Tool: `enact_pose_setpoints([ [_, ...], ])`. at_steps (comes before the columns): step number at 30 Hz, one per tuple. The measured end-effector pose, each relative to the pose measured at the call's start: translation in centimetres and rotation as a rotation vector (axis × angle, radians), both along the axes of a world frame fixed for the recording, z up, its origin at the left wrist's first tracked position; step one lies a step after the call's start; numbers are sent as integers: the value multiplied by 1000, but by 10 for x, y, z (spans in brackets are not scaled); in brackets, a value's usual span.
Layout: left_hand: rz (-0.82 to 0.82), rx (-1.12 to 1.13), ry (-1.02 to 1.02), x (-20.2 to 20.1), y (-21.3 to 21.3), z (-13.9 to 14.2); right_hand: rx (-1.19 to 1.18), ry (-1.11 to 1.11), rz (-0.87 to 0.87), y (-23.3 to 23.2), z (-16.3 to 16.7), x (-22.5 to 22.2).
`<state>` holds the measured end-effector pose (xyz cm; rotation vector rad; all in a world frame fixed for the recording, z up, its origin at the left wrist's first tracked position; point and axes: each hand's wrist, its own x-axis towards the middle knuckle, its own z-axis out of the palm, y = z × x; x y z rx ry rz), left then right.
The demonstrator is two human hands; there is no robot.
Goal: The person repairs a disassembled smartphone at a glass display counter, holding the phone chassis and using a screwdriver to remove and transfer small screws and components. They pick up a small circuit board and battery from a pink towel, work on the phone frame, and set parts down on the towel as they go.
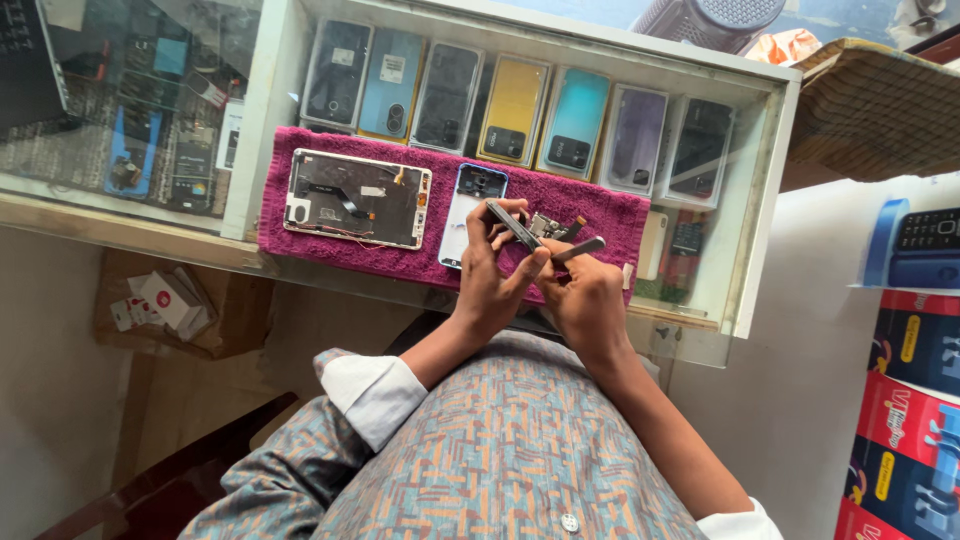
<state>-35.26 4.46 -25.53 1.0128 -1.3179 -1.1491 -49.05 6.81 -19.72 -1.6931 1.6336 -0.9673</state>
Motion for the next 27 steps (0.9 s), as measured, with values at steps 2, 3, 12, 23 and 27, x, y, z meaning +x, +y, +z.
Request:
enact_pose_setpoints([
  [2, -5, 1, 30, 0, 1, 1, -105, 42, 11, 0, -3, 2],
  [3, -4, -8, 36, 0, 2, 1, -154, 64, 16, 0, -4, 2],
  [12, -3, -70, 120, -2, -1, -1, -294, 144, 28, -1, -9, 0],
  [23, -39, -151, 174, -1, -4, -1, -347, 153, 36, -7, -5, -3],
  [27, -58, -165, 232, -1, -5, 0, -373, 152, 66, -9, -3, -5],
])
